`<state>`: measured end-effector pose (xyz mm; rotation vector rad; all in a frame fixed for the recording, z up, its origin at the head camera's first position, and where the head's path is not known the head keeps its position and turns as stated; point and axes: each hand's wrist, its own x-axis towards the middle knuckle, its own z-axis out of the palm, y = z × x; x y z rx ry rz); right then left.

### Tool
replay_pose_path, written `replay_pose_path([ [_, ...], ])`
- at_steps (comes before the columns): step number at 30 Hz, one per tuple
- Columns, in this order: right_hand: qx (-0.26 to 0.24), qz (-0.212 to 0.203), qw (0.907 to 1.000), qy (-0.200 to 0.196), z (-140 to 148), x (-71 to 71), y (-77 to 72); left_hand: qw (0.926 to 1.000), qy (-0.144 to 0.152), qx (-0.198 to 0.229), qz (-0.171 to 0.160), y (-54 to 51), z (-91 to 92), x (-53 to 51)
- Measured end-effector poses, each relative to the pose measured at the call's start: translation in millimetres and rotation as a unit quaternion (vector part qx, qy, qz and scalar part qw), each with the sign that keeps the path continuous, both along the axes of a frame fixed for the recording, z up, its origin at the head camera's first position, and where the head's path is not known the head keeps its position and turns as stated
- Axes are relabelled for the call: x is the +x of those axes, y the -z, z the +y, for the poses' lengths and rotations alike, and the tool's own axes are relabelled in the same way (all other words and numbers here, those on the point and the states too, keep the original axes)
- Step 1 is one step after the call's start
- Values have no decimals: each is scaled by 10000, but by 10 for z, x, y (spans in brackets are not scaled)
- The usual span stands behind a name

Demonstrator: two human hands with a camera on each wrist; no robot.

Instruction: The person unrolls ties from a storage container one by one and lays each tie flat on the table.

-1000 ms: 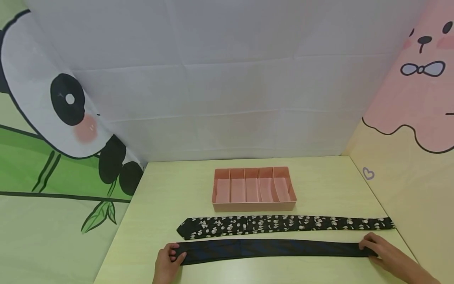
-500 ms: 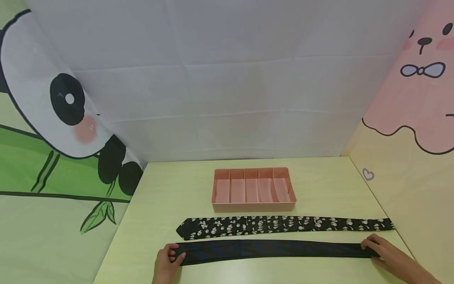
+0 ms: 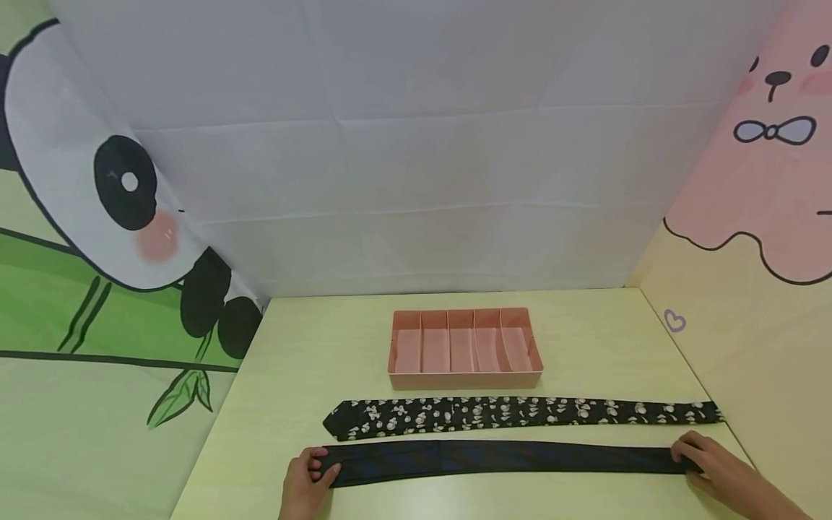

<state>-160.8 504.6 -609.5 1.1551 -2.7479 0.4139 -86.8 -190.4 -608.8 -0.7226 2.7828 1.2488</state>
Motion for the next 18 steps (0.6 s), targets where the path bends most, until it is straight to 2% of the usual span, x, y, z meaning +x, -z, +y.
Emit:
replay_pose_path([
  [5, 6, -52, 9999, 90, 41, 14, 3, 10000, 23, -9, 2, -4, 5, 0],
  [13, -8, 88, 9986, 520, 81, 80, 39, 10000, -34, 32, -63, -3, 8, -5],
  [16, -111, 90, 9974, 711, 66, 93, 41, 9999, -65, 16, -79, 15, -2, -8],
  [18, -8, 49, 9948, 1014, 35, 96, 27, 10000, -60, 4, -63, 26, -6, -9],
])
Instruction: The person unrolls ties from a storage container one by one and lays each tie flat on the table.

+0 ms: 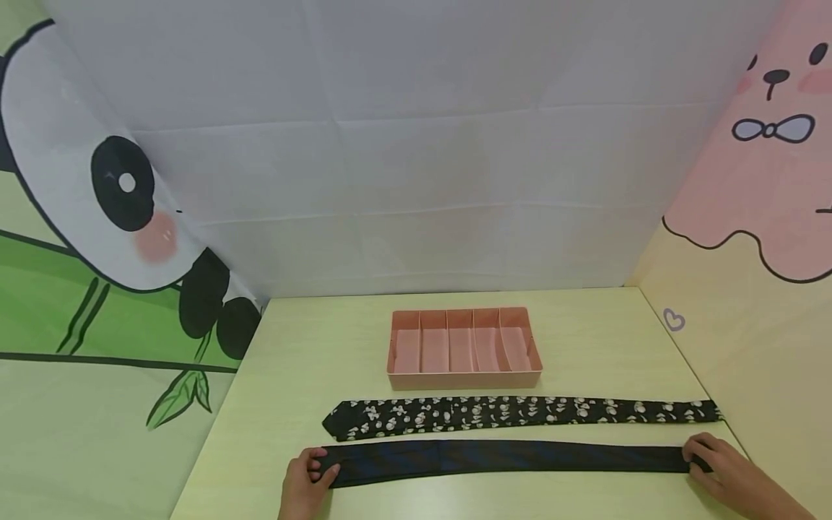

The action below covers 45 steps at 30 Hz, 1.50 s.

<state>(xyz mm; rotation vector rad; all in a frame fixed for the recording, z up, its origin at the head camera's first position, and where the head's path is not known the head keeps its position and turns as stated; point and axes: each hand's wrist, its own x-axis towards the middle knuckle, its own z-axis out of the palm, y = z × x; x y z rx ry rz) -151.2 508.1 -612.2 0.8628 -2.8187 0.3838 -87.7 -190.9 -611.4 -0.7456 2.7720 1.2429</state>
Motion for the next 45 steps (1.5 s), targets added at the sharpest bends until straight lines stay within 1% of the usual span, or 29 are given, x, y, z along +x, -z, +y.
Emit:
replay_pose_path([
  [3, 271, -256, 9978, 545, -58, 1, -35, 10000, 10, 4, 8, 7, -4, 0],
  [5, 463, -654, 9924, 931, -88, 2, -67, 10000, 19, 14, 10, 12, -8, -1],
  [8, 498, -1223, 9831, 1267, -101, 4, -100, 10000, 14, 29, -8, 13, -12, -2],
  [10, 501, -1482, 9773, 1427, -97, 8, -112, 10000, 12, 30, -6, 13, -15, -2],
  [11, 507, -1526, 9759, 1474, -92, 9, -110, 10000, 11, 26, -8, 13, -15, -1],
  [13, 530, -1555, 9743, 1542, -88, 10, -110, 10000, 4, 32, -10, 7, -14, 0],
  [16, 524, -1499, 9743, 1598, -88, 12, -102, 10000, 9, 25, -2, -2, -10, 1],
  [18, 578, -1473, 9726, 1701, -97, 13, -97, 10000, 9, 23, 2, -16, -4, 6],
  [23, 815, -1297, 9687, 1955, -118, 17, -78, 10000, 12, 0, 22, -23, 0, 14],
  [26, 817, -1186, 9686, 2024, -122, 21, -71, 10000, 10, -10, 23, -21, -5, 18],
  [29, 690, -1174, 9680, 2110, -119, 30, -77, 10000, 20, -4, 20, -24, -6, 20],
  [34, 441, -1334, 9594, 2446, -105, 36, -69, 10000, 68, 10, 56, -48, 8, 27],
  [36, 332, -1312, 9569, 2571, -100, 43, -61, 10000, 70, 2, 64, -56, 12, 32],
  [41, 83, -1114, 9519, 2852, -86, 94, -24, 10000, 48, -26, 68, -52, 13, 32],
  [45, -102, -926, 9436, 3177, -96, 141, 20, 9999, 42, -63, 78, -47, 12, 30],
])
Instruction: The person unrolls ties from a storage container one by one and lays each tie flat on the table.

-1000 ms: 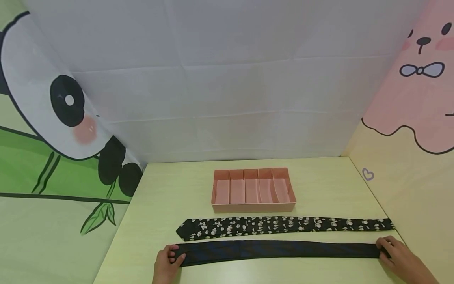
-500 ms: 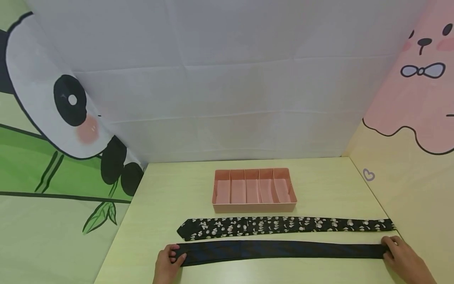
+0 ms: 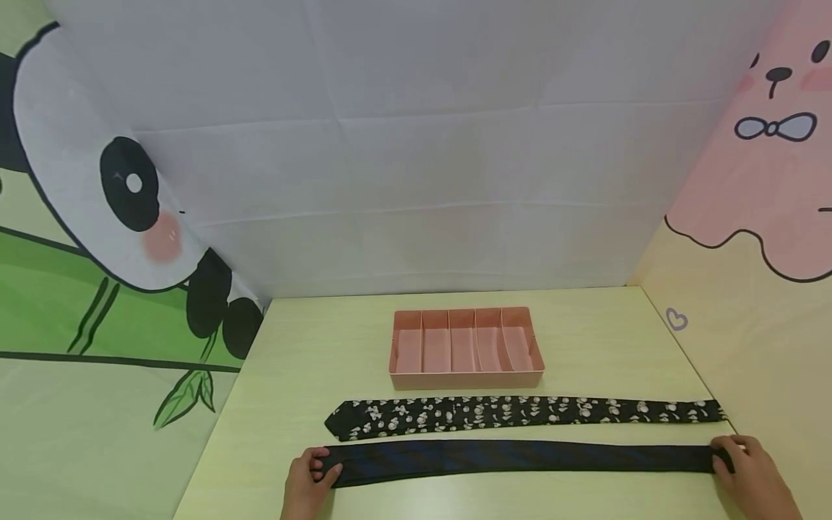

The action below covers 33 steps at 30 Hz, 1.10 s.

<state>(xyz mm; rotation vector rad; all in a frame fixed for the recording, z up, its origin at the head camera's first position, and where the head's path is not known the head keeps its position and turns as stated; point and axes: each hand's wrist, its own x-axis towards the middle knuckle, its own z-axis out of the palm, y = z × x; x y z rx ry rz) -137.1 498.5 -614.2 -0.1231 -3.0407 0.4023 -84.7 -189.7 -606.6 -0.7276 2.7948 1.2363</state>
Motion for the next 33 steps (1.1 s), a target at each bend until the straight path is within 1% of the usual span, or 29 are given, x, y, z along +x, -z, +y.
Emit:
replay_pose_path([
  [4, -22, 105, 9996, 274, -15, 25, 23, 10000, -1, -33, 42, 8, -3, 2],
  [7, -13, 164, 9993, 333, -13, 33, 38, 10000, -1, -42, 66, 14, -6, 5],
  [11, 23, 356, 9989, 305, -1, 44, 68, 10000, 15, -45, 82, 23, -12, 9],
  [13, 24, 357, 9988, 335, 8, 48, 81, 9999, 22, -46, 89, 29, -15, 9],
  [16, -7, 215, 9988, 437, 29, 49, 91, 9999, 33, -35, 96, 37, -19, 6],
  [20, -134, -168, 9976, 659, 58, 41, 92, 10000, 26, -18, 83, 35, -25, 7],
  [23, -287, -318, 9953, 866, 65, 41, 104, 10000, 13, -9, 54, 34, -26, 9],
  [25, -414, -332, 9932, 1034, 60, 45, 119, 10000, 5, 4, 33, 34, -24, 9],
  [29, -602, -204, 9883, 1383, 23, 61, 145, 10000, 3, 19, 3, 38, -24, 5],
  [33, -712, -58, 9834, 1670, -51, 85, 122, 10000, -24, 6, -32, 29, -24, 0],
])
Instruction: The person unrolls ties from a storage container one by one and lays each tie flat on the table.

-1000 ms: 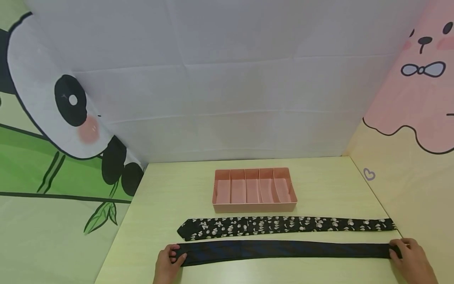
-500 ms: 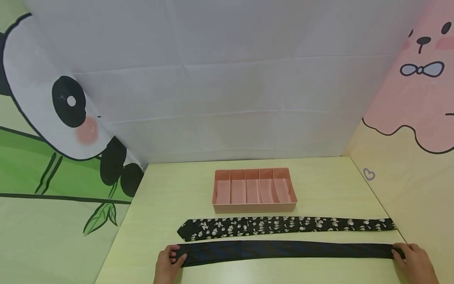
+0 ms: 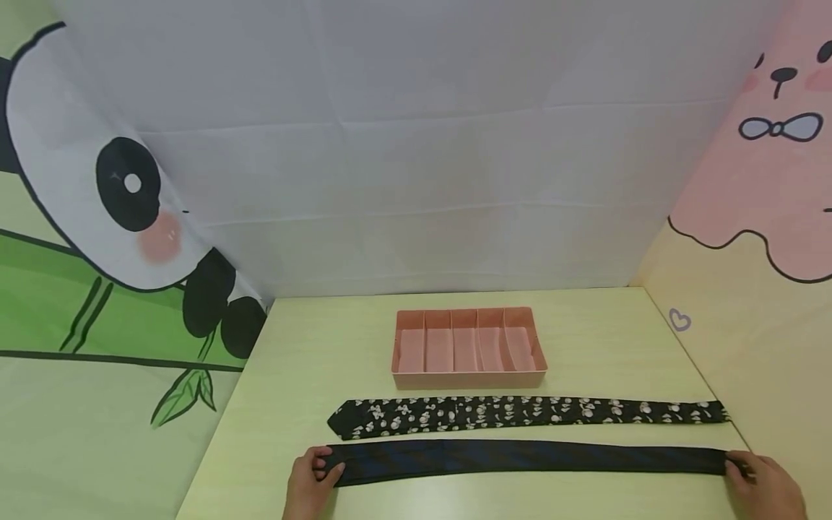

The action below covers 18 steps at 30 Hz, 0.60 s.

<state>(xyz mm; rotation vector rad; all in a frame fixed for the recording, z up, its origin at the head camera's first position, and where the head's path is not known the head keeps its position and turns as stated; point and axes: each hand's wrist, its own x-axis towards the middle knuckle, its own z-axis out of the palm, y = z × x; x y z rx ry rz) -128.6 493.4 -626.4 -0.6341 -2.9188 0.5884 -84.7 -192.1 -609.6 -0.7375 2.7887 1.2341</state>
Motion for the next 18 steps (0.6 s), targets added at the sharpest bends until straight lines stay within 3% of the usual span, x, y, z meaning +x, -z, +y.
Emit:
replay_pose_path([
  [4, -54, -36, 9999, 152, -55, 12, -60, 10000, -88, -13, -24, -14, 14, -7],
  [10, -4, -181, 9998, -84, -45, -25, -111, 9995, -296, 54, -66, -50, 38, -16],
  [18, 260, 638, 9955, -656, 8, -147, -53, 9984, -381, -204, 356, -125, 41, -58],
])
